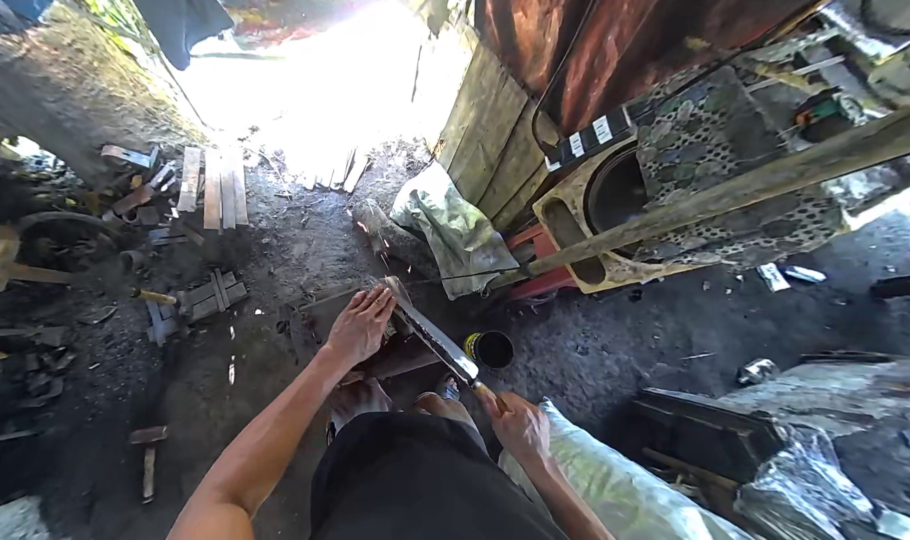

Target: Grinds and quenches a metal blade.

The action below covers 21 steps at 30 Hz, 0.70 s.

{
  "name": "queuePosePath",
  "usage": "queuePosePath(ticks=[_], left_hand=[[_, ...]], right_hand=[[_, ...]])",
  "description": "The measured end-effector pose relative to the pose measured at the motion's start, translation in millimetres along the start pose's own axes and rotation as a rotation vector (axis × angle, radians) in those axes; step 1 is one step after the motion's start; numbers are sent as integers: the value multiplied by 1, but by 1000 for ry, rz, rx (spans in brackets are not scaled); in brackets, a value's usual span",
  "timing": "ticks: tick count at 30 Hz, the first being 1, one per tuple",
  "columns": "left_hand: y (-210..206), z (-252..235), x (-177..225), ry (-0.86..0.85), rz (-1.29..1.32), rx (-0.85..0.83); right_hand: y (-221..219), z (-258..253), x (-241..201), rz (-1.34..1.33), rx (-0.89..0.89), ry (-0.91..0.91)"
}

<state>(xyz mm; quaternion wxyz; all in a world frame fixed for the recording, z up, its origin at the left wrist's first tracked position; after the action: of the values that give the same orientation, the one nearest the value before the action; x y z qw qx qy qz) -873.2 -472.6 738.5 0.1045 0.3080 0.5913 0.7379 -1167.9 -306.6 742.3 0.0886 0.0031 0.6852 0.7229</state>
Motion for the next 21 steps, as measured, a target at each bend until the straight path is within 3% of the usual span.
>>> queuePosePath(ticks=[6,11,16,21], left_hand=[[25,1,-77,129,-71,106],[40,6,-124,238,-112,94],[30,3,-69,247,-23,47],[-3,-6,15,80,55,-2]], right_hand=[[-18,-74,-66,-32,-49,80],[-27,-121,-101,-9,-101,150],[-20,-82,-54,17,-203,80],[7,-17,19,31,-78,50]])
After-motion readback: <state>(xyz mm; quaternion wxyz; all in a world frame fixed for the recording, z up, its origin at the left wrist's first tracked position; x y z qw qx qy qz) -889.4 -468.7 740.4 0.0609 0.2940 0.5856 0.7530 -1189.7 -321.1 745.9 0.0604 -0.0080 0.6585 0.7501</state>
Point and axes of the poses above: each hand's wrist, its own z-axis away from the middle knuckle, its own y-axis out of the back of the hand, x = y × z, the point moved 8 cm from there along -z, towards the middle knuckle, and after that the axes turned 7 degrees about z, right-handed, at the moved point
